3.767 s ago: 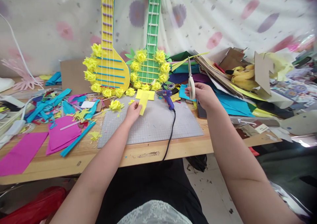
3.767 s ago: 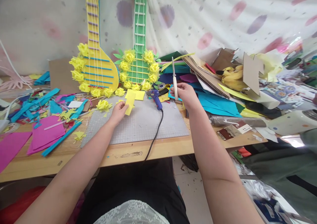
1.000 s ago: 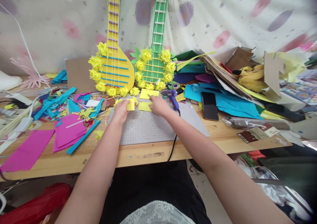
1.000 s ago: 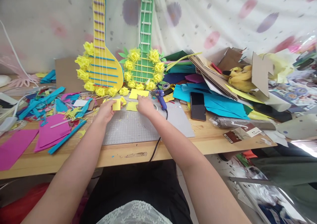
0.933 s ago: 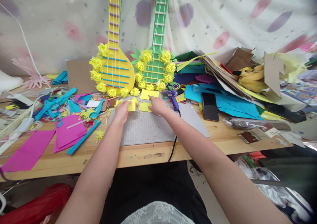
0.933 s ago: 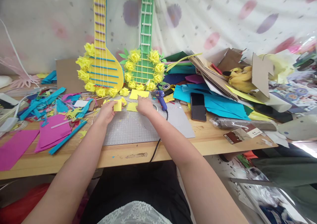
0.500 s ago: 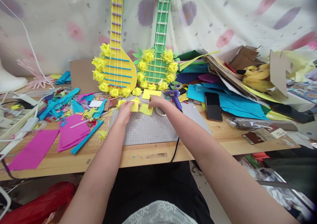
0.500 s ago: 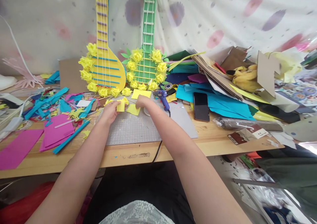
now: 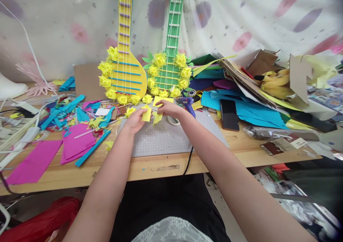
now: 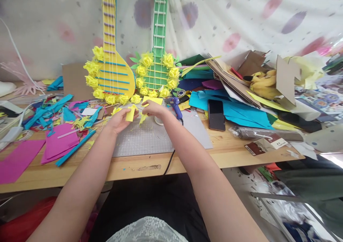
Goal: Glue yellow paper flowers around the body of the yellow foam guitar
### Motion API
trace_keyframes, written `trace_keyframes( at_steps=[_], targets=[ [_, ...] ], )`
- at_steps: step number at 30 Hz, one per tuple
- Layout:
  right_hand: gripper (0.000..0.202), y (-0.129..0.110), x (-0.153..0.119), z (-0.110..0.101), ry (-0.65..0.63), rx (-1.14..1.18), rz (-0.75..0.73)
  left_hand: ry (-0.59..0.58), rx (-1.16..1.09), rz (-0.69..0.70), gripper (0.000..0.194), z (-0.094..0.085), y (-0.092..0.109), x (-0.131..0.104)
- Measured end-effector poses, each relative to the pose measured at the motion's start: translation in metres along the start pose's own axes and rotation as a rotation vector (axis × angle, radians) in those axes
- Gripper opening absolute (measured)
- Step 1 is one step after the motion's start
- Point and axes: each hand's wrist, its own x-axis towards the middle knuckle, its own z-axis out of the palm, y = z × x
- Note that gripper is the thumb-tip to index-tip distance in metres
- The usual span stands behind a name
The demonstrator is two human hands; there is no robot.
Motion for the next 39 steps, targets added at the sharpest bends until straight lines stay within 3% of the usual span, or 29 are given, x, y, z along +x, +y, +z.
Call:
trace_keyframes(
  at_steps=[4, 8, 15, 23, 29, 34, 39],
  targets=[
    [0.048, 0.006, -0.016, -0.011, -0.115, 0.345, -0.223, -0.142, -0.055, -0.108, 0.017, -0.002, -0.001, 0.001],
    [0.049, 0.011, -0.026, -0.015, -0.089, 0.333, -0.244, -0.228, -0.003, -0.248, 0.025, 0.001, -0.003, -0.003],
    [0.047, 0.037, -0.016, -0.008, -0.119, 0.515, -0.268, -0.150, 0.165, -0.223, 0.014, 0.007, -0.011, -0.004],
    [0.027, 0.047, -0.015, -0.001, -0.108, 0.884, -0.219, -0.106, 0.190, -0.127, 0.007, 0.006, -0.018, 0.001],
    [0.022, 0.051, -0.017, -0.003, -0.232, 1.007, -0.198, -0.088, 0.152, -0.122, 0.002, 0.008, -0.015, 0.000],
    [0.036, 0.052, -0.019, 0.000, -0.174, 0.926, -0.236, -0.076, 0.155, -0.098, 0.003, 0.008, -0.017, 0.001],
    [0.036, 0.054, -0.016, 0.010, -0.117, 0.730, -0.216, -0.015, 0.215, -0.057, 0.011, 0.010, -0.021, 0.000]
  ],
)
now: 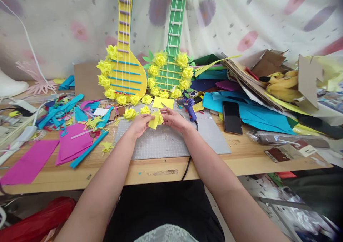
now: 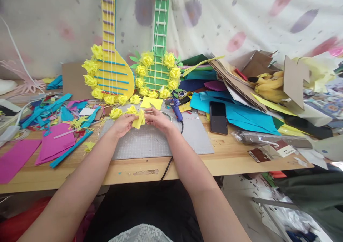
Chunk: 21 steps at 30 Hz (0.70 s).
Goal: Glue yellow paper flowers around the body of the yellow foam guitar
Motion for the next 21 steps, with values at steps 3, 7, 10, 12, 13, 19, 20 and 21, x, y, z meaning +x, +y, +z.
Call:
trace_keyframes(
  at_steps=[3, 7, 10, 12, 13, 19, 20, 21],
  targets=[
    [0.037, 0.0018, 0.0014, 0.0035, 0.058, -0.075, 0.002, 0.057, 0.060, 0.039, 0.010, 0.0021, -0.0027, -0.0002],
    [0.038, 0.0007, 0.0019, 0.0071, 0.113, -0.060, -0.009, 0.081, 0.089, 0.071, 0.009, 0.0042, -0.0042, -0.0009],
    [0.035, 0.0001, 0.0018, 0.0081, 0.144, -0.038, -0.016, 0.090, 0.101, 0.076, 0.010, 0.0047, -0.0039, -0.0019],
    [0.034, 0.0007, 0.0024, 0.0084, 0.165, -0.045, -0.014, 0.086, 0.133, 0.085, 0.011, 0.0046, -0.0042, -0.0024],
    [0.034, 0.0014, 0.0029, 0.0085, 0.173, -0.052, -0.012, 0.083, 0.153, 0.090, 0.012, 0.0045, -0.0047, -0.0024],
    [0.034, 0.0038, 0.0069, 0.0069, 0.248, -0.131, -0.107, 0.123, 0.163, 0.096, 0.016, 0.0008, -0.0040, 0.0006],
    [0.034, 0.0028, 0.0068, 0.0061, 0.259, -0.136, -0.137, 0.151, 0.139, 0.088, 0.015, -0.0001, -0.0029, 0.0013],
    [0.035, 0.0013, 0.0064, 0.0052, 0.265, -0.126, -0.161, 0.179, 0.114, 0.078, 0.014, -0.0010, -0.0018, 0.0019]
  ],
)
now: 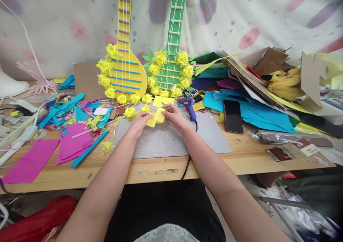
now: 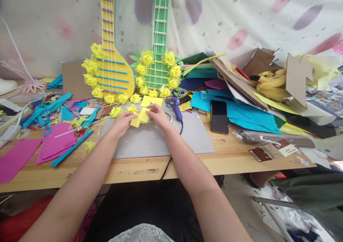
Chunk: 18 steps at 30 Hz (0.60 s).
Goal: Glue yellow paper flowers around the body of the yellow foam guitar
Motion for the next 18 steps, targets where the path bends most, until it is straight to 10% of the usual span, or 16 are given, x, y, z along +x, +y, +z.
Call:
trace_keyframes(
  at_steps=[18],
  targets=[
    [0.034, 0.000, -0.001, 0.008, 0.064, -0.009, -0.150, -0.083, -0.072, -0.091, 0.007, 0.012, -0.003, -0.008]
  ],
)
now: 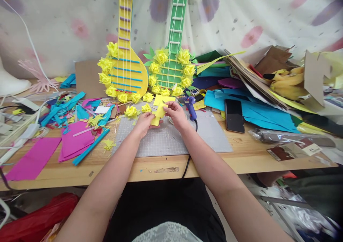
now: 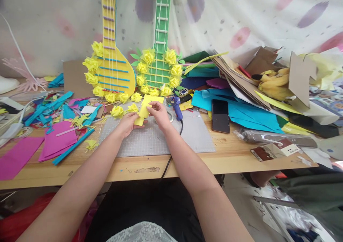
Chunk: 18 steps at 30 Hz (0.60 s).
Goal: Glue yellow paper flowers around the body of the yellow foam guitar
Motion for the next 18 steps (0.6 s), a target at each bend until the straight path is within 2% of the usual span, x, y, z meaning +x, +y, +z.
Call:
trace_keyframes(
  at_steps=[8, 13, 18],
  targets=[
    [0.020, 0.006, 0.007, -0.013, 0.105, -0.226, -0.124, 0.036, 0.015, 0.033, 0.012, -0.003, 0.000, 0.003],
    [0.015, 0.020, 0.011, -0.016, 0.039, -0.519, -0.125, 0.119, 0.066, 0.123, 0.029, -0.003, -0.001, 0.003],
    [0.014, 0.022, 0.009, -0.014, -0.006, -0.700, -0.181, 0.089, 0.117, 0.126, 0.019, -0.002, -0.002, 0.002]
  ],
)
